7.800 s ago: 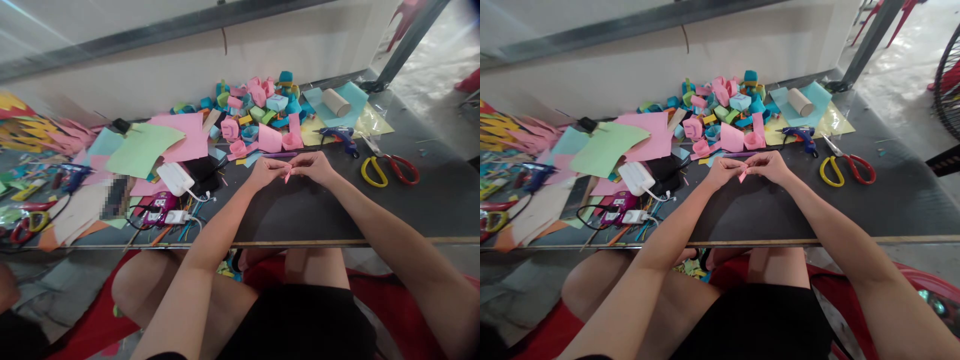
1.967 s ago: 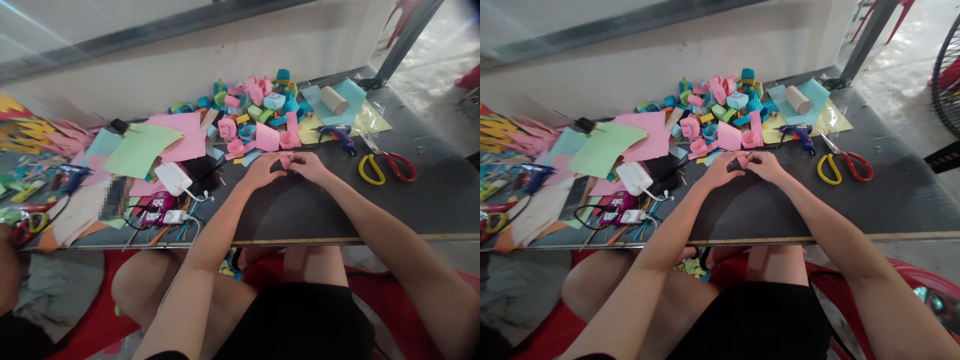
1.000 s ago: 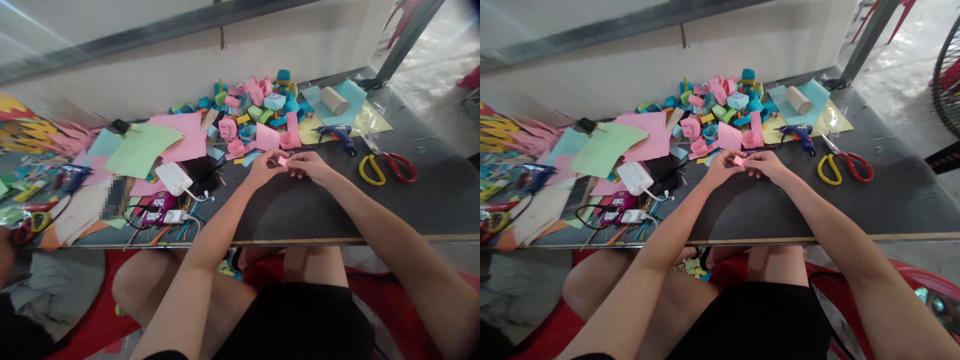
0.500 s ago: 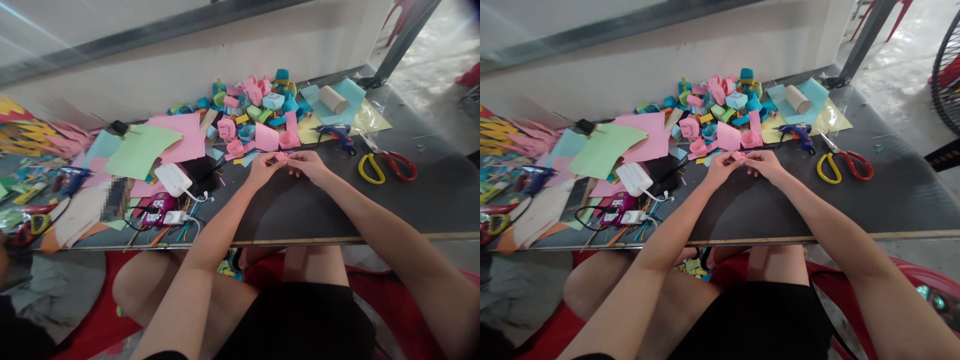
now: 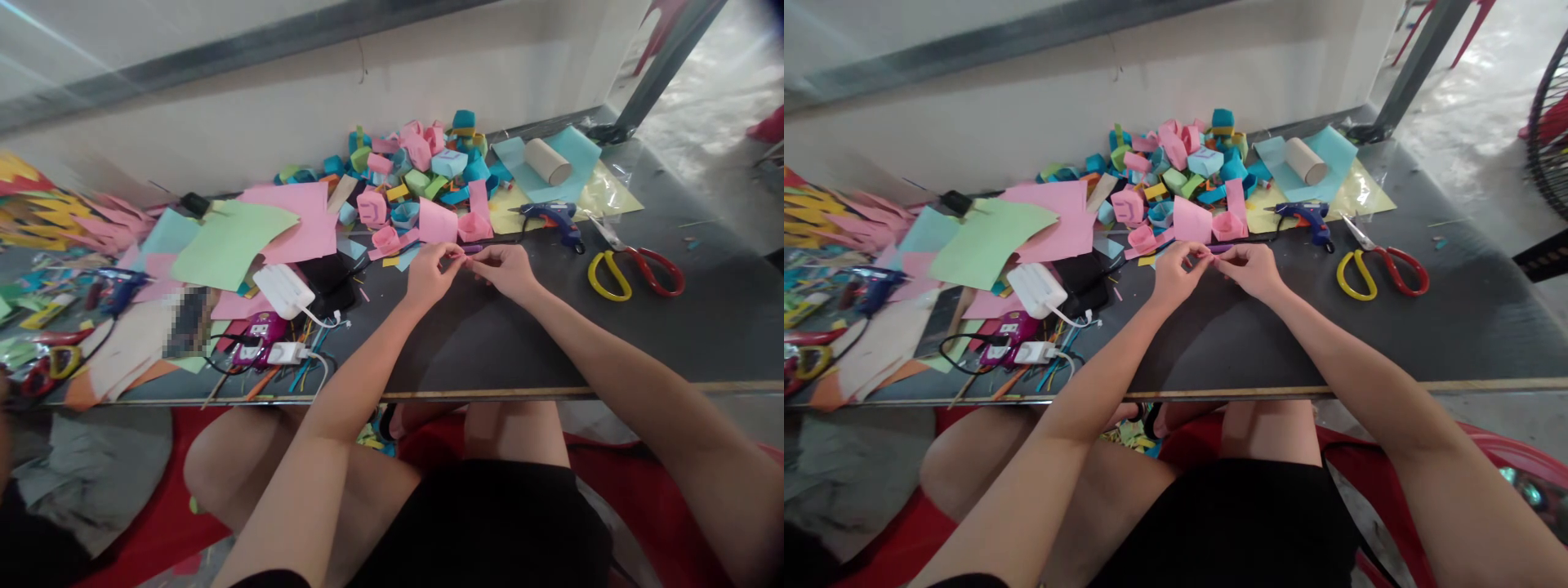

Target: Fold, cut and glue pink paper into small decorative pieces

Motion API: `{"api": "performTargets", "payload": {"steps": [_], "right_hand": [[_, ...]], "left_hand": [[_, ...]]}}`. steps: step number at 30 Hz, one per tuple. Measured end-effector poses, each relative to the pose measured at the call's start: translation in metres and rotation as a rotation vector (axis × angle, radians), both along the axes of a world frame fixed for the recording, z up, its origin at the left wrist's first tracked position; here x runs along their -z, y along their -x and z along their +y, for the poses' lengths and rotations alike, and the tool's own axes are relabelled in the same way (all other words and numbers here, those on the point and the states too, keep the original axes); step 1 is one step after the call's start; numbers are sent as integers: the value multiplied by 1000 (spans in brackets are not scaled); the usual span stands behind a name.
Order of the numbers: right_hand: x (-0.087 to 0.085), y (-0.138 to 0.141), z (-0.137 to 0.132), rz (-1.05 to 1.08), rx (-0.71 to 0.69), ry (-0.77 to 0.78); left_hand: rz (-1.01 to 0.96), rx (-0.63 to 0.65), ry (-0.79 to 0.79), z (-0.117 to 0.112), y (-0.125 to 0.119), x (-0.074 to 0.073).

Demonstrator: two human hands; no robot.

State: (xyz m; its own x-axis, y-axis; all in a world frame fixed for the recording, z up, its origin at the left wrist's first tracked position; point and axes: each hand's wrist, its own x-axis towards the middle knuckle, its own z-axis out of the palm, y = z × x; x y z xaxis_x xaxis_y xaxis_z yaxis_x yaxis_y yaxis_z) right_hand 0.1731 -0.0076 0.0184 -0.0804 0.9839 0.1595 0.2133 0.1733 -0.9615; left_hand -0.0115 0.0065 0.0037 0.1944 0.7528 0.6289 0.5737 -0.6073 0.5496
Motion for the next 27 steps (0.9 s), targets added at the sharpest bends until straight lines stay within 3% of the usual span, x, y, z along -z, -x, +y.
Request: {"api": "performTargets", "payload": {"steps": [11, 21, 27], "right_hand": [[-1, 6, -4, 104, 2, -60], [-8, 9, -8, 217, 19, 90], [-8, 9, -4, 278, 87, 176]], "left_hand": [[123, -17, -521, -4, -3, 1], [207, 39, -289, -7, 2, 0], [275, 34, -239, -12, -4, 4]]}}
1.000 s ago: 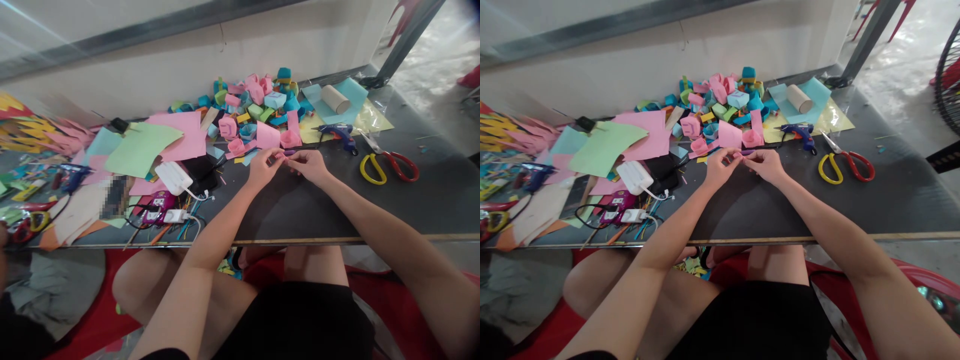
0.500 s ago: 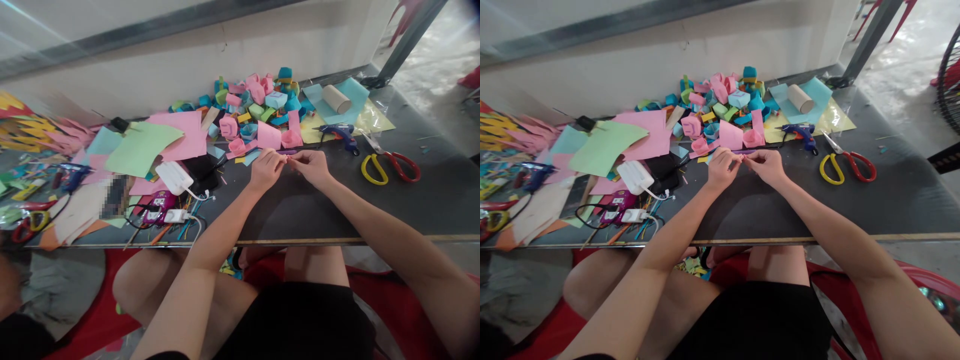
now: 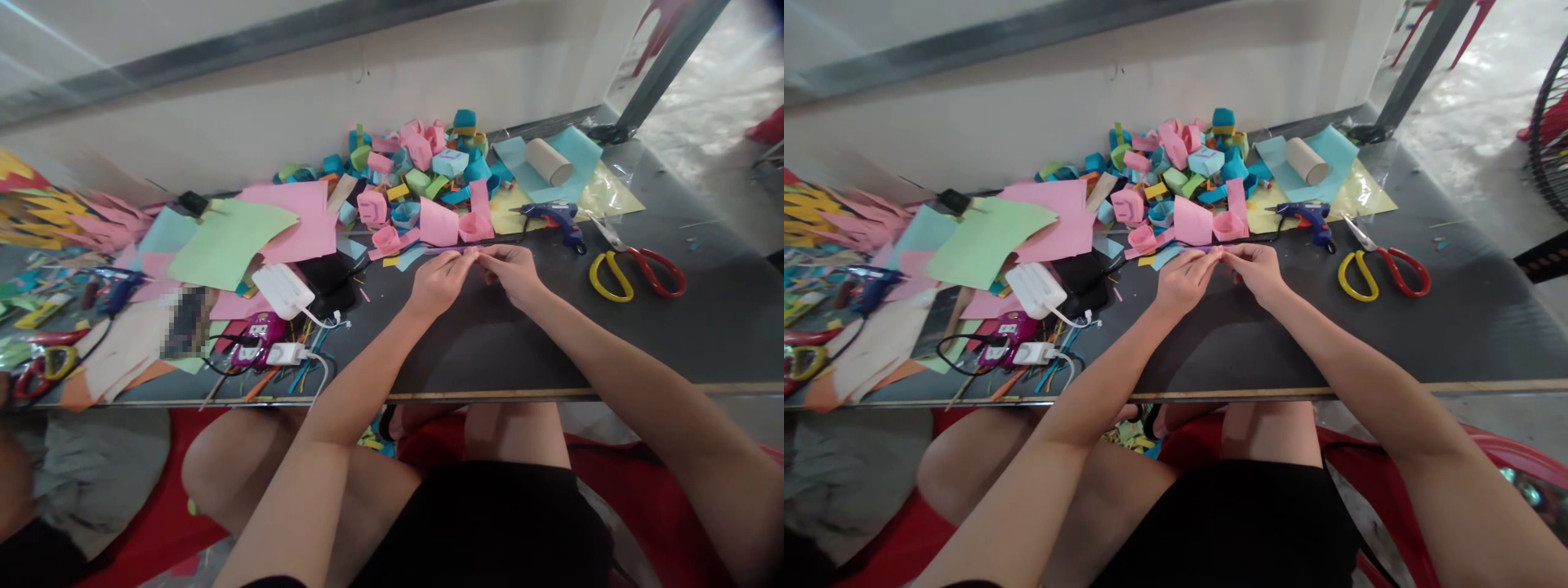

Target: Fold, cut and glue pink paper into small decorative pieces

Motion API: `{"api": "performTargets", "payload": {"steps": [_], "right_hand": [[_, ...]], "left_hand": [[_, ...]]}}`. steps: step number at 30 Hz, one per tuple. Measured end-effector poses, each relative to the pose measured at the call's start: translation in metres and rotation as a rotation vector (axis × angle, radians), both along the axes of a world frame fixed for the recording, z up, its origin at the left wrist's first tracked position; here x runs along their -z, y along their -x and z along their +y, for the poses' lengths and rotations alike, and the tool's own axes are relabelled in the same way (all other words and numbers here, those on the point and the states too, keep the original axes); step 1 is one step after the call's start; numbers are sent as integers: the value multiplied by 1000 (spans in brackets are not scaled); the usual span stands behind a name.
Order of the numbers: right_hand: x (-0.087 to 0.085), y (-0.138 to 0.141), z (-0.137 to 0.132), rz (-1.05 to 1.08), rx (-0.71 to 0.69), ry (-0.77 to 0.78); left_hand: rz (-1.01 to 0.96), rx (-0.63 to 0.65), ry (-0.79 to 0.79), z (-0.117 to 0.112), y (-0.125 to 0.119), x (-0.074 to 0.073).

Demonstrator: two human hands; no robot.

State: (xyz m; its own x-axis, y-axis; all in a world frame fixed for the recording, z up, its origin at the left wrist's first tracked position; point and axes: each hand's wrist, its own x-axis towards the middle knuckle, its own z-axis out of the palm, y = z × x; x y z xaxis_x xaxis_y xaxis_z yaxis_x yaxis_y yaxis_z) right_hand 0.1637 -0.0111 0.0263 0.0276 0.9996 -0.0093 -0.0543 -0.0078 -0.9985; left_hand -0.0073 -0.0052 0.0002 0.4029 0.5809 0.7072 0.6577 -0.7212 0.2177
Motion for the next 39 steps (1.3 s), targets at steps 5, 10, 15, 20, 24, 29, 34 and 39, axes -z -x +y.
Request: {"api": "performTargets", "payload": {"steps": [5, 10, 15, 20, 24, 29, 34, 39], "right_hand": [[2, -2, 2, 77, 19, 66], [1, -3, 2, 144, 4, 95], [-1, -1, 1, 132, -44, 88], [-2, 0, 0, 136, -73, 53], [-2, 0, 0, 111, -69, 41], [-2, 0, -1, 82, -61, -12], [-3, 0, -2, 35, -56, -44], [-4, -1, 0, 67, -64, 30]], "left_hand": [[56, -31, 12, 0, -4, 1], [70, -38, 4, 1, -4, -1], [9, -41, -22, 0, 1, -2], [7, 10, -20, -3, 7, -4], [15, 25, 19, -3, 9, -4], [-104, -56, 61, -2, 6, -6], [-278, -43, 194, 5, 3, -8], [-378, 64, 411, 14, 4, -1]]}}
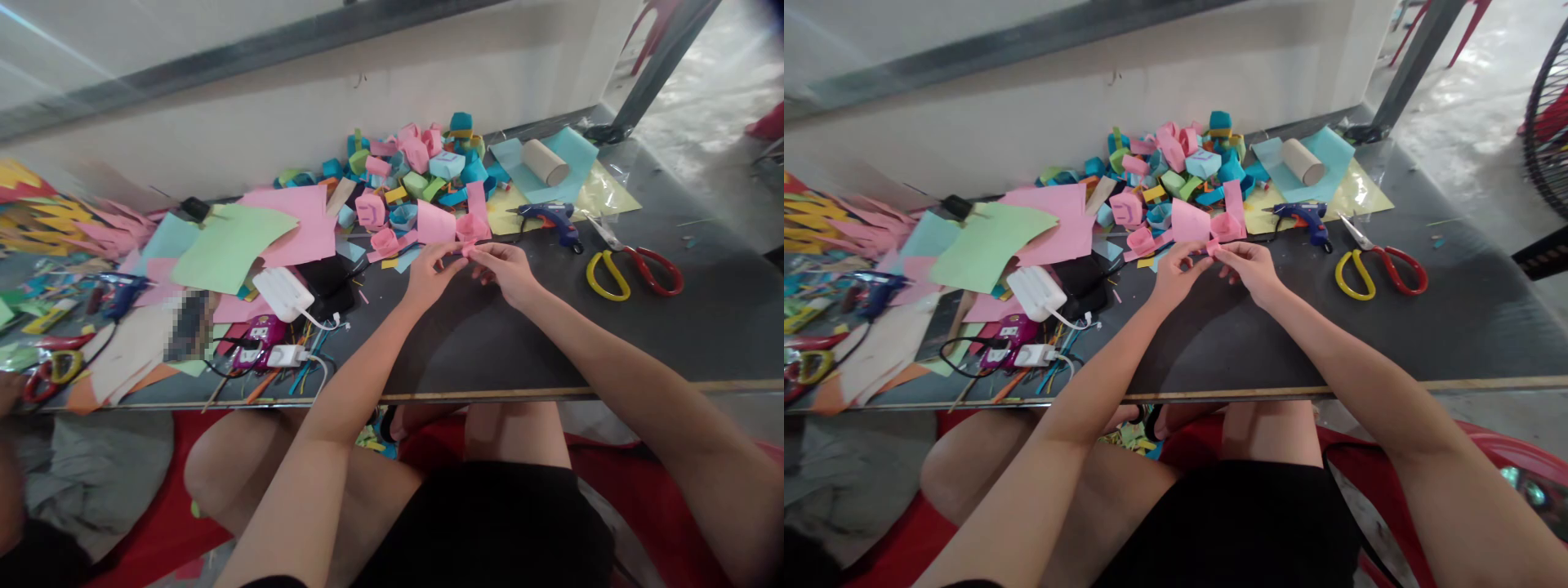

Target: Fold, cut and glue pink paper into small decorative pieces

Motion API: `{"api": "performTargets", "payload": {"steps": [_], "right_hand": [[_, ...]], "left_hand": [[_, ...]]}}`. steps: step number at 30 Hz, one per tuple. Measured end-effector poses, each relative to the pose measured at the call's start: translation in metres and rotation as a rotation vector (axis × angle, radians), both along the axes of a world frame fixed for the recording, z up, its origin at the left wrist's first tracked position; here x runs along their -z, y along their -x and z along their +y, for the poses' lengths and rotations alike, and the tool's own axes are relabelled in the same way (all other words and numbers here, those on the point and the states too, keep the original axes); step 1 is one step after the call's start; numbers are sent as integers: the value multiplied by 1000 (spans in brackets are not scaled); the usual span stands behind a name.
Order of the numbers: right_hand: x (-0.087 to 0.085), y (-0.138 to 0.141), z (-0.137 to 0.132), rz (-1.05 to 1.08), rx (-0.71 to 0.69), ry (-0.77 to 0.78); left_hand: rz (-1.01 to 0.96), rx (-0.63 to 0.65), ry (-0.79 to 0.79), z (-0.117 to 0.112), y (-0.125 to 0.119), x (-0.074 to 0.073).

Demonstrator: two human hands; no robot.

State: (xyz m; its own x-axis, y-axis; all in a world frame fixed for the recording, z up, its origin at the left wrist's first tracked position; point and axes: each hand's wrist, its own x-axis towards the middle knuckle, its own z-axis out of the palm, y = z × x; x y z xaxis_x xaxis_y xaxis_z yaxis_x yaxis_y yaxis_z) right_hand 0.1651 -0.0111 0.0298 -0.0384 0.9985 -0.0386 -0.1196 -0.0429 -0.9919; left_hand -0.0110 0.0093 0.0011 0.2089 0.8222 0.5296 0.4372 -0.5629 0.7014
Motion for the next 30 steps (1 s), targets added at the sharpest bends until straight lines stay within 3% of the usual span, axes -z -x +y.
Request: {"api": "performTargets", "payload": {"steps": [6, 16, 19, 22, 25, 30], "right_hand": [[-3, 1, -1, 73, -79, 93], [1, 1, 0, 50, -98, 67], [4, 0, -1, -40, -34, -63], [6, -4, 1, -186, 17, -289], [9, -9, 5, -288, -18, -452], [13, -9, 9, -228, -81, -482]], "left_hand": [[35, 102, -23, 0, 1, 1], [130, 33, -78, -1, 0, 2], [135, 32, -71, 1, 0, 3], [147, 34, -45, 1, 1, 1], [152, 36, 4, -1, 3, -3], [86, 46, 61, -6, 5, -8]]}}
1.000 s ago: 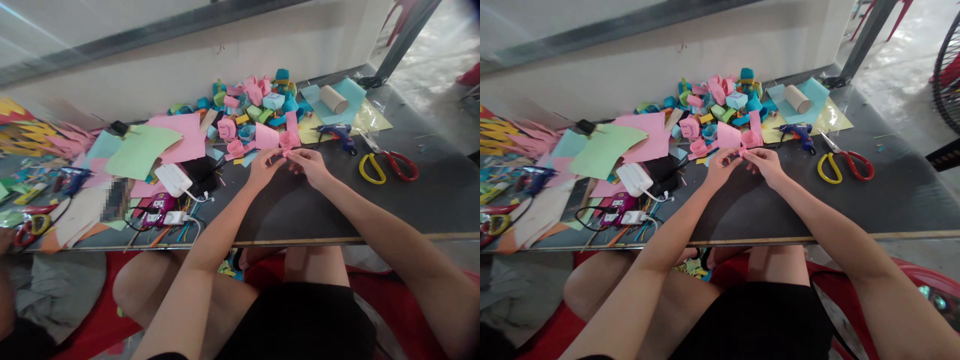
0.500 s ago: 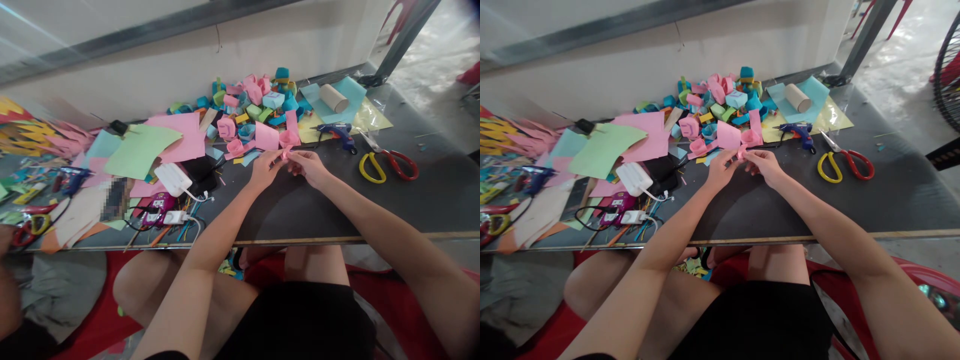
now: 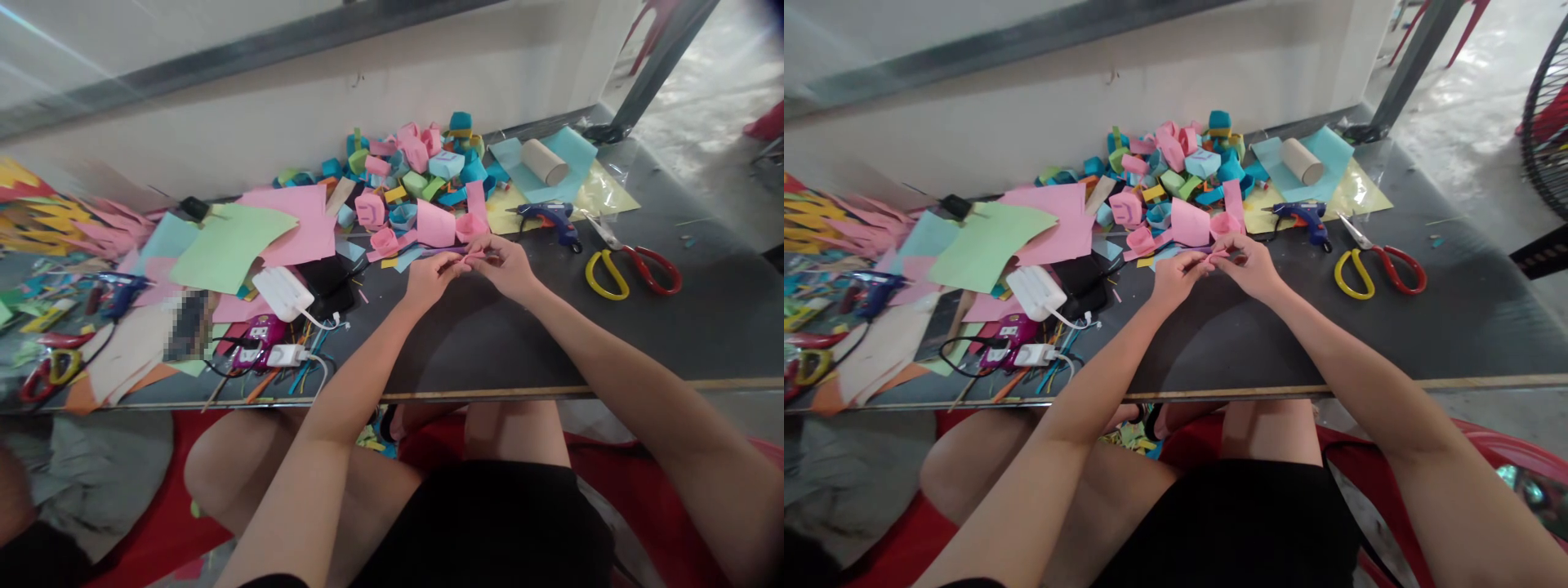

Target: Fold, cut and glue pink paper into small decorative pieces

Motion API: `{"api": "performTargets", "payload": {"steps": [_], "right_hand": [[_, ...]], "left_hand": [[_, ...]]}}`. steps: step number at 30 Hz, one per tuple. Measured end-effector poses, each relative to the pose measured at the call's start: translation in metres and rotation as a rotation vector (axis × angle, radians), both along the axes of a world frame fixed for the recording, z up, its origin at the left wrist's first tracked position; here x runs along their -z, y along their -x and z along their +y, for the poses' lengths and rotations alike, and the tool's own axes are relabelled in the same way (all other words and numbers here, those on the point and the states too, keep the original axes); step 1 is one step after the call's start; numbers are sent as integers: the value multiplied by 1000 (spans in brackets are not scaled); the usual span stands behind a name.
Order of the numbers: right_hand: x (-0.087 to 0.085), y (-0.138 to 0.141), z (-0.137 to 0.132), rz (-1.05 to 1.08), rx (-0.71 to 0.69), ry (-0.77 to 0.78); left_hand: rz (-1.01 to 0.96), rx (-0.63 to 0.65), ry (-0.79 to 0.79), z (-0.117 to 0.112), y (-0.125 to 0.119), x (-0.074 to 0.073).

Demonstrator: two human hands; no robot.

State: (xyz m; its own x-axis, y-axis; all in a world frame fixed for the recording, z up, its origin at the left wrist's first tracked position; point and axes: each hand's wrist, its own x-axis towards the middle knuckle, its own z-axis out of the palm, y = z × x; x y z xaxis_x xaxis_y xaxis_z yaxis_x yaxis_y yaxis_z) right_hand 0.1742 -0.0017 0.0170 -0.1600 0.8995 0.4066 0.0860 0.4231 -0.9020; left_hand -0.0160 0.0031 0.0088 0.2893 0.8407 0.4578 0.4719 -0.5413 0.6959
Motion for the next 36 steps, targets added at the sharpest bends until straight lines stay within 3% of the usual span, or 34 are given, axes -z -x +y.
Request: {"api": "performTargets", "payload": {"steps": [8, 18, 26, 31, 36], "right_hand": [[-5, -1, -3, 26, 91, -10], [-7, -2, -7, -53, 41, -76], [-7, -3, -4, -46, -3, 40], [-8, -5, -2, 42, -130, 168], [-7, -7, -2, 99, -282, 267]], "left_hand": [[-165, 53, 10, -1, -1, 0], [-119, -5, -119, -2, -1, -2], [-216, -2, 1, -9, -9, -3], [-311, 3, 90, -13, -14, 0], [-473, 102, 269, -11, -18, 2]]}}
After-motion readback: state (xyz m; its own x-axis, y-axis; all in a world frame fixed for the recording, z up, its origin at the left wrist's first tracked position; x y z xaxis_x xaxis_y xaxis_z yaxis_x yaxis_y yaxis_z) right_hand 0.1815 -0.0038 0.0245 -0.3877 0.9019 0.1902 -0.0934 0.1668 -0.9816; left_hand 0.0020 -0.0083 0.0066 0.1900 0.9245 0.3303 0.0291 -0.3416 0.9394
